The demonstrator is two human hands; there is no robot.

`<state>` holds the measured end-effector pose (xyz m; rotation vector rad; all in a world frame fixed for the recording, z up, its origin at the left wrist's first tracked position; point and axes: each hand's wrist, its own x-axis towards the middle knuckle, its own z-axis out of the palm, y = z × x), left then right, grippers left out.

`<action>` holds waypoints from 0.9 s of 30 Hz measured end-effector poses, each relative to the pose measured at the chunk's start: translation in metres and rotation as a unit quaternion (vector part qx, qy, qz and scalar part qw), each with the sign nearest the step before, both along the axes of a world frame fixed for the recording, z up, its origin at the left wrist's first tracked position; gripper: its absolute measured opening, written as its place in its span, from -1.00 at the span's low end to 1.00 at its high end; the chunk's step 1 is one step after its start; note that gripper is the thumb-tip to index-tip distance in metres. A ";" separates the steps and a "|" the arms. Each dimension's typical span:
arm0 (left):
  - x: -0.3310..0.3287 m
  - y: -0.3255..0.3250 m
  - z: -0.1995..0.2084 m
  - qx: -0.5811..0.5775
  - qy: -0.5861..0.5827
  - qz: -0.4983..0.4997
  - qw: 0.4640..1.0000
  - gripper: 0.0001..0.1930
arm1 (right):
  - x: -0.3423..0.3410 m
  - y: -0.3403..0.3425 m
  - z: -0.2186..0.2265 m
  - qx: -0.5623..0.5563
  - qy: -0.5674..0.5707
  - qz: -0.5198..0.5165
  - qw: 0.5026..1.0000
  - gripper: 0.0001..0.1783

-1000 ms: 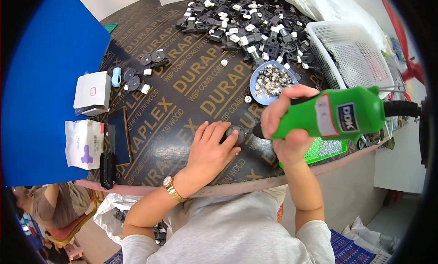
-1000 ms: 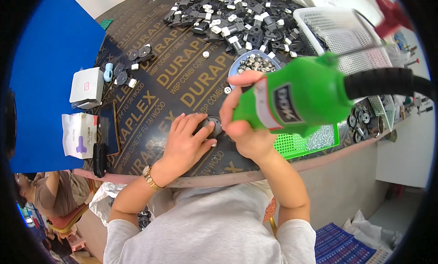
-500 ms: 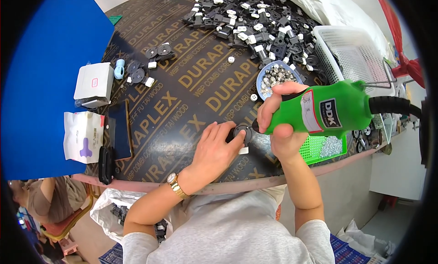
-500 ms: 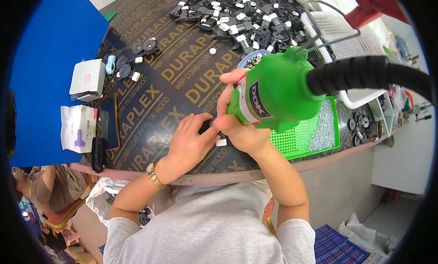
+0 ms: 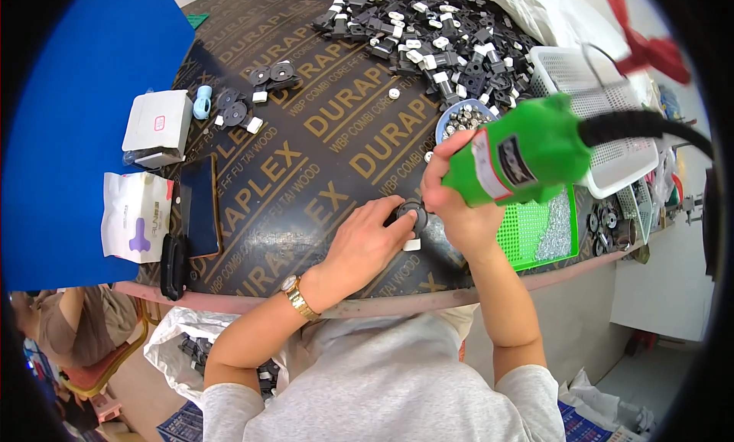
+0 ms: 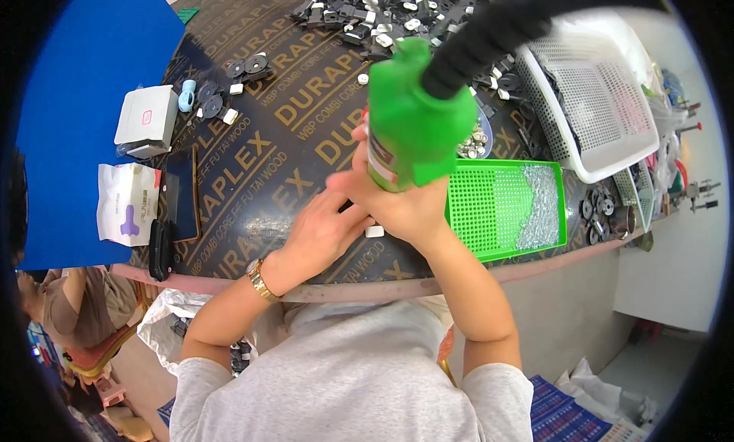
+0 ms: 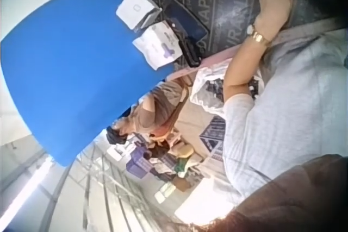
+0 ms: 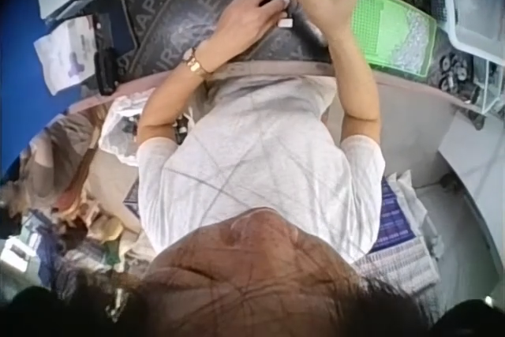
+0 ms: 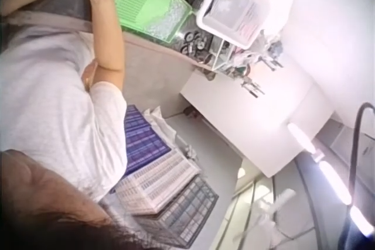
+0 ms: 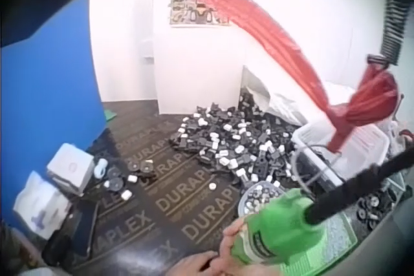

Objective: The person assembles small black electronic or mechanical components by driving screws into them with an electric screwdriver.

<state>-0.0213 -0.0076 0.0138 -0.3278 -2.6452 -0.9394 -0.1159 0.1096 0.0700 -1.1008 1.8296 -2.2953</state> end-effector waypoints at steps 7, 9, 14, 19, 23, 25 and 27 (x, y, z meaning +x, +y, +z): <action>0.002 0.005 -0.002 0.025 -0.002 0.019 1.000 -0.76 | 0.011 -0.017 0.008 0.019 -0.001 -0.157 0.987 -0.70; 0.003 0.010 -0.003 0.016 0.009 0.023 1.000 -0.77 | 0.011 -0.019 0.007 0.019 -0.007 -0.157 0.987 -0.73; 0.005 0.013 -0.002 -0.020 0.017 0.024 0.999 -0.77 | 0.009 -0.010 -0.002 0.001 0.042 -0.168 0.985 -0.74; 0.004 0.020 0.009 -0.166 0.065 0.015 0.984 -0.81 | 0.007 0.000 0.008 -0.011 0.028 -0.180 0.983 -0.72; 0.007 0.024 0.015 -0.229 0.041 0.020 0.972 -0.75 | 0.019 0.034 0.037 -0.099 0.025 -0.191 0.976 -0.63; 0.010 0.030 0.018 -0.218 0.043 0.033 0.974 -0.63 | 0.016 0.082 0.039 -0.055 0.023 -0.231 0.971 -0.62; 0.012 0.039 0.013 -0.238 0.022 0.031 0.970 -0.52 | 0.013 0.123 0.033 -0.026 0.028 -0.267 0.963 -0.63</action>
